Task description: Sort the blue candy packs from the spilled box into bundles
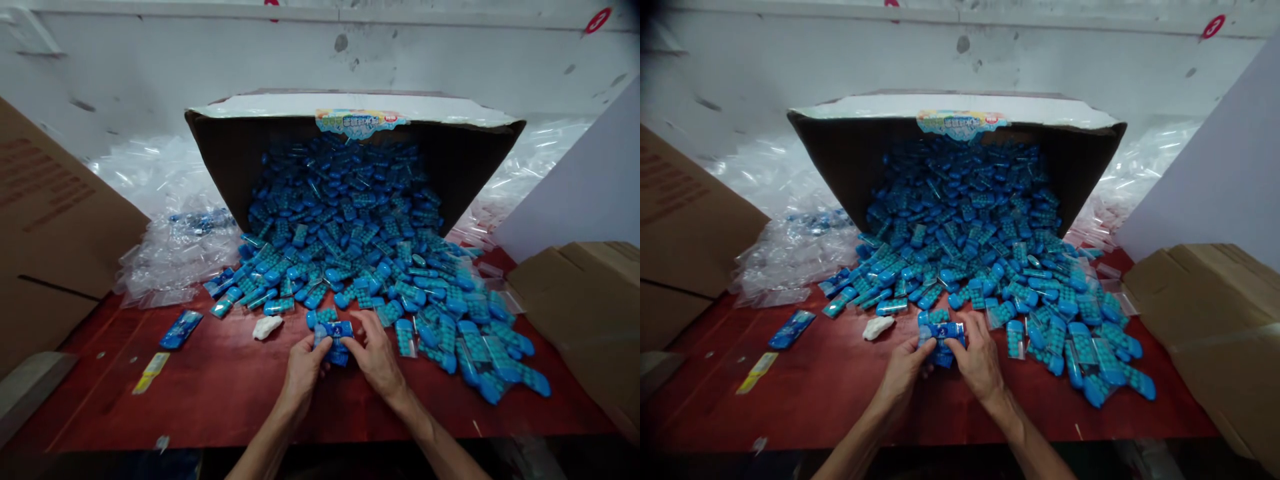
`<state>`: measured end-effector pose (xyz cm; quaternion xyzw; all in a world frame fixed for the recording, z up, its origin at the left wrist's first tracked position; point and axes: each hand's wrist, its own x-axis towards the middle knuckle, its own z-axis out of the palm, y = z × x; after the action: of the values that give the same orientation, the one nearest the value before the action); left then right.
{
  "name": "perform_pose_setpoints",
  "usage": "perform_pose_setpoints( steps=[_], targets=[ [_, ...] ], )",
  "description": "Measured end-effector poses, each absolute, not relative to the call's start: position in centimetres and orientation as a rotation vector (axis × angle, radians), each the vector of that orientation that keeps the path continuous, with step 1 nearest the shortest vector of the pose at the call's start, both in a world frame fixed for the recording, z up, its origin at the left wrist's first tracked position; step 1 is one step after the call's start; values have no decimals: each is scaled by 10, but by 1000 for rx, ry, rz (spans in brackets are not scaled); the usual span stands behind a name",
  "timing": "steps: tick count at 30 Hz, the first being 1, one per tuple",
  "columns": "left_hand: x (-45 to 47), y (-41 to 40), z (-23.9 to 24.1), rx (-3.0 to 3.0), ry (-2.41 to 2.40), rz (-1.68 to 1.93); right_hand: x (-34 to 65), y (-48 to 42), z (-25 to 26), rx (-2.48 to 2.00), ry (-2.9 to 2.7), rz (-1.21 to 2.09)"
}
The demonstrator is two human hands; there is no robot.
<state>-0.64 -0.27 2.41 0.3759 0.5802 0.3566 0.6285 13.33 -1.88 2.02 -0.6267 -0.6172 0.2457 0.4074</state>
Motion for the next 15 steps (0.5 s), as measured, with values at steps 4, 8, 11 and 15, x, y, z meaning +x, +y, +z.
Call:
perform_pose_setpoints(
  steps=[4,8,11,15],
  targets=[
    [-4,0,14,872,1315,784,136,-7,21,-1621,-1594,814],
    [-13,-3,7,817,1254,719,131,-1,17,-1903,-1685,667],
    [-30,-11,5,668,1204,723,124,-1,9,-1994,-1692,637],
    [-46,-22,6,560,1277,787,117,-2,-1,-2015,-1714,612]
  ],
)
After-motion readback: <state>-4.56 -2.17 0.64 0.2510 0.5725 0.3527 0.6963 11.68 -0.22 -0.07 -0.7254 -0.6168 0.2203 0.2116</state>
